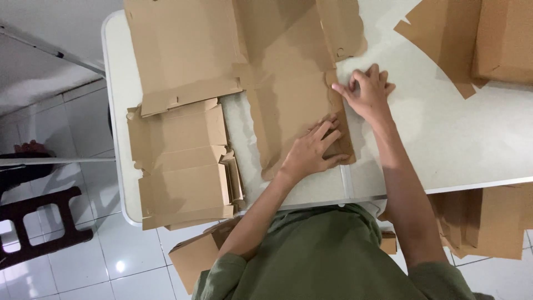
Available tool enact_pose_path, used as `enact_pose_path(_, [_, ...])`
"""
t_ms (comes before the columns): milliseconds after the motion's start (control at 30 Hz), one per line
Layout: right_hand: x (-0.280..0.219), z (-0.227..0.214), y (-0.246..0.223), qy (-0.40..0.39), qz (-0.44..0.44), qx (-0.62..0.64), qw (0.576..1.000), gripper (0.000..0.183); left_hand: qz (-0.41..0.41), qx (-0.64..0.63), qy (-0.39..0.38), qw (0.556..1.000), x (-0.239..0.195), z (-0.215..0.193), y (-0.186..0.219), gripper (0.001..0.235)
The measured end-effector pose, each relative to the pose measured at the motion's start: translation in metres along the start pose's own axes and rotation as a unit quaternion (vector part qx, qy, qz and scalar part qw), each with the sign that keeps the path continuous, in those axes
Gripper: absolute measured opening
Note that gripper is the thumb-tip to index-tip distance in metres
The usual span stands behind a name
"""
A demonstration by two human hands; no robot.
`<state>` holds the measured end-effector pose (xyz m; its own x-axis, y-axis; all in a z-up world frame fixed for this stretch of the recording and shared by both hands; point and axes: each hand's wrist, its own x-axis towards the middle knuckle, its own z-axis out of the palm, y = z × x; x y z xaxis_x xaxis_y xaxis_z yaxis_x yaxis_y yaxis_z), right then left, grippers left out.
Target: A person is folding a flat cardboard cutout into a box component on a white table.
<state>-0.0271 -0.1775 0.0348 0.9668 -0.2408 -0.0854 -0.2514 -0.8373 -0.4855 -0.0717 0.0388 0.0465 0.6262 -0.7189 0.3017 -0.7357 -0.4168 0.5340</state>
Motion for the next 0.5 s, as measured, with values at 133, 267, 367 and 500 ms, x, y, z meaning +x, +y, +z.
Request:
enact_pose_path(133, [-0.036,-0.009,0.004,-0.051,0.036,-0.016,0.998,0.045,0.012,-0.017,-0.006,1.0,0.002,-0.009,-0.002,0.048])
enact_pose_path(267, [-0.078,-0.001,0.024,-0.103,0.057,-0.027,0.993,0.031,0.002,-0.018,-0.016,1.0,0.004,-0.015,0.002,0.049])
enact_pose_path(367, [-0.105,-0.005,0.025,-0.125,0.06,-0.019,0.99,0.034,-0.002,-0.017,-0.019,1.0,0.004,-0.018,0.003,0.052])
enact_pose_path(500, [-0.138,-0.015,0.01,-0.152,0.08,-0.014,0.985,0.035,0.0,-0.029,-0.042,0.999,0.002,-0.008,-0.003,0.061])
